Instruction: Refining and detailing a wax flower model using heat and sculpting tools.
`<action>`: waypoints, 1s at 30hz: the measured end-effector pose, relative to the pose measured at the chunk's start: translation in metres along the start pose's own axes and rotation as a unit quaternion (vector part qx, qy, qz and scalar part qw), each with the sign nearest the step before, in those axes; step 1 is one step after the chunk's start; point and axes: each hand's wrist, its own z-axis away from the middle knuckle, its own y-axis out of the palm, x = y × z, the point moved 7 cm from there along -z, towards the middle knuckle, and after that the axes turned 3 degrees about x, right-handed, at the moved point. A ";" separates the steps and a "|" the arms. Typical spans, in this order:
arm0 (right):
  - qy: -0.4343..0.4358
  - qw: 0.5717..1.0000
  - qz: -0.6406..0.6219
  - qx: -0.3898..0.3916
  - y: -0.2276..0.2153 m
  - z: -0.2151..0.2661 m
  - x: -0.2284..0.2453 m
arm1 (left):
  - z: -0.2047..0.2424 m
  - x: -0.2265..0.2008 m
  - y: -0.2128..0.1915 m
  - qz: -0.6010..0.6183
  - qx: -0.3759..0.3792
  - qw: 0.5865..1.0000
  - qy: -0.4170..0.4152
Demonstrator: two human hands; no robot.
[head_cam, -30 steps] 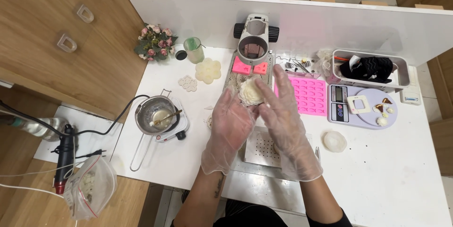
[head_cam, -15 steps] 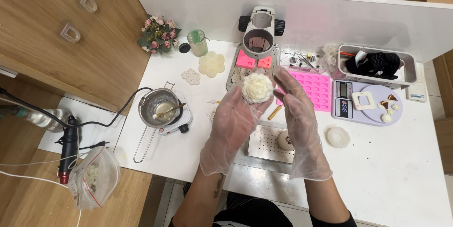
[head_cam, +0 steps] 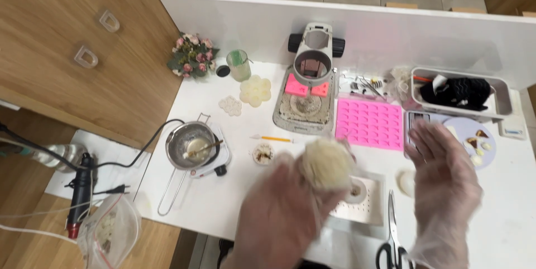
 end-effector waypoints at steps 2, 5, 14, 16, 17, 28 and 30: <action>0.015 1.000 0.009 -0.023 -0.006 0.004 -0.007 | 0.003 0.007 0.006 0.059 -0.003 0.998 -0.020; 0.044 0.997 0.016 -0.054 -0.014 0.010 -0.017 | 0.001 0.017 0.006 0.140 0.001 0.988 -0.063; 0.066 0.986 0.153 -0.005 -0.038 -0.033 -0.044 | 0.000 -0.005 0.007 0.155 -0.016 0.986 -0.060; 0.079 0.962 0.261 0.025 -0.041 -0.058 -0.051 | 0.000 -0.021 -0.003 0.088 -0.030 0.996 -0.015; 0.111 0.907 0.395 0.092 -0.029 -0.071 -0.059 | 0.000 -0.033 -0.009 0.002 -0.030 0.999 0.023; -0.079 0.308 0.746 0.585 -0.003 -0.062 -0.276 | -0.003 -0.055 -0.031 -0.064 -0.033 0.992 0.099; -0.157 0.271 0.736 0.600 -0.014 -0.063 -0.309 | -0.008 -0.051 -0.036 -0.062 -0.079 0.990 0.095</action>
